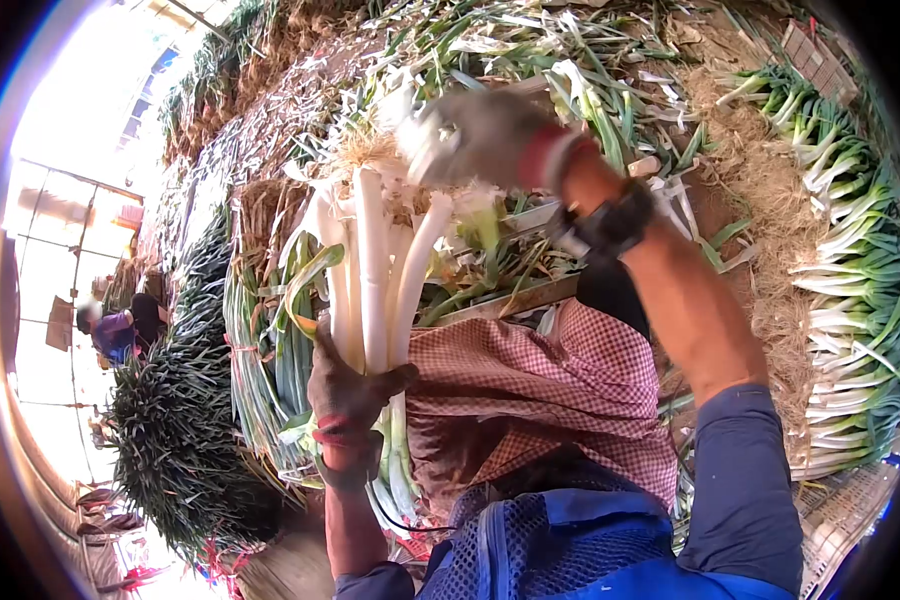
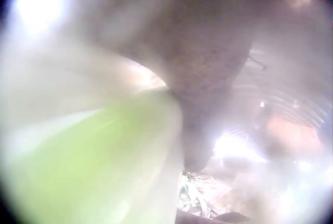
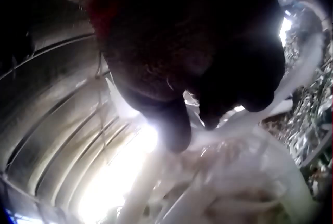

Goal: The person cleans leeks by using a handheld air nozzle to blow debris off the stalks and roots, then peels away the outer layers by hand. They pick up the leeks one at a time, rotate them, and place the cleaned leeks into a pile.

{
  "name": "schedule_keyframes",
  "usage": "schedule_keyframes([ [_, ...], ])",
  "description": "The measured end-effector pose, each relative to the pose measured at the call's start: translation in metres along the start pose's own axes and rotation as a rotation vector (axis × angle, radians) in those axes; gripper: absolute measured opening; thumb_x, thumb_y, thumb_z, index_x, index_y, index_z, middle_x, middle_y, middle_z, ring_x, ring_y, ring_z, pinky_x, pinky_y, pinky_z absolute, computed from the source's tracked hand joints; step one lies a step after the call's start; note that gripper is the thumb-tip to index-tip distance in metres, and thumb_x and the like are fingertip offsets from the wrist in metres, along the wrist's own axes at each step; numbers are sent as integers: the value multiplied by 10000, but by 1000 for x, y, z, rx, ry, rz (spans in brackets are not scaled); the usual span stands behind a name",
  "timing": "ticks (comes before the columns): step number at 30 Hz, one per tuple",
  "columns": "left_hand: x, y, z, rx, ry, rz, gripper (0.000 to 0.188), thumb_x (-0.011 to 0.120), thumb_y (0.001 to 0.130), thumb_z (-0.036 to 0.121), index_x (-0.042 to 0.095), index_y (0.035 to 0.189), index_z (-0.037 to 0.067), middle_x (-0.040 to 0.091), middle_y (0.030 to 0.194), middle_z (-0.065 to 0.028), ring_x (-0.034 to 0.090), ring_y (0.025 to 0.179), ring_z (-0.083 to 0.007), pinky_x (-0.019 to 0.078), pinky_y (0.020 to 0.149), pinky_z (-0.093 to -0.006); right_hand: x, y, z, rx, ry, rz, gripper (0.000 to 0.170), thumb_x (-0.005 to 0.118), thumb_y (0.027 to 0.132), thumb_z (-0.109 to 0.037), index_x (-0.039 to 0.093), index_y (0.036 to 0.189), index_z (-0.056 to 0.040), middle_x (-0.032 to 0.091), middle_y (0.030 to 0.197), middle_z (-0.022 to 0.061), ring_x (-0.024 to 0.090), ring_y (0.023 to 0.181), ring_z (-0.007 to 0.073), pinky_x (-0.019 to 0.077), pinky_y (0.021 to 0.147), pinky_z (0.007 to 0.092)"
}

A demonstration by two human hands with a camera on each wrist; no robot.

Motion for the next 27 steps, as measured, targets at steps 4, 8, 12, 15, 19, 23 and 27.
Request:
schedule_keyframes([
  [4, 9, -1, 1, 75, 31, 65, 1126, 1048, 504, 287, 503, 1472, 99, 710, 1282, -200, 708, 1159, -409, 578, 976, -502, 30, 17, -18, 59, -444, -25, 221, 716, 991, -259, 737, 1067, -53, 773, 952, 149, 761, 886, 274, 611, 817, 424],
  [8, 9, -4, 8, 123, 10, 70, 1109, 1044, 502, 326, 525, 1455, 92, 705, 1264, -197, 706, 1137, -426, 581, 964, -515, -21, 56, 59, 462, -467, 278, 161, 718, 973, -211, 754, 1072, -90, 776, 898, 112, 755, 782, 265, 615, 698, 380],
  [12, 11, -2, 5, 136, 120, 58, 1137, 1033, 520, 359, 496, 1480, 73, 697, 1244, -209, 709, 1117, -424, 583, 934, -526, -54, 46, 58, 349, -541, 354, 537, 745, 961, -189, 625, 1480, -121, 725, 1343, 193, 761, 1087, 293, 615, 963, 422],
  [15, 12, 4, 10, 155, 141, 8, 1205, 1022, 534, 402, 457, 1514, -12, 687, 1219, -240, 706, 1070, -444, 587, 890, -521, -17, 33, -13, 61, -498, 39, 648, 736, 969, -328, 544, 1556, -131, 634, 1480, 199, 715, 1199, 297, 574, 1037, 483],
  [19, 21, 5, 10, 202, 296, -4, 1361, 1020, 512, 467, 363, 1555, -111, 675, 1235, -272, 700, 1091, -446, 583, 895, -514, 30, 20, -99, -81, -815, -287, 664, 757, 926, -460, 618, 1482, -125, 694, 1262, 203, 709, 1097, 312, 573, 963, 503],
  [23, 17, 2, 12, 161, 259, 3, 1351, 1016, 516, 482, 377, 1554, -102, 676, 1214, -273, 696, 1086, -449, 578, 902, -517, 39, 12, -104, -247, -1012, -265, 631, 786, 885, -492, 671, 1390, -131, 679, 1119, 151, 690, 1020, 298, 544, 961, 464],
  [27, 21, 0, 17, 164, 294, 16, 1342, 1014, 524, 476, 375, 1561, -88, 671, 1190, -257, 695, 1055, -446, 571, 900, -524, 53, 1, -115, -407, -1130, -242, 488, 775, 914, -472, 733, 1266, -136, 695, 1034, 124, 692, 963, 249, 570, 837, 434],
])
Point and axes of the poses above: each hand's wrist, its own y-axis towards the middle knuckle, its own x-axis out of the palm, z = x × y, the point moved 1 cm from there along y, towards the middle knuckle
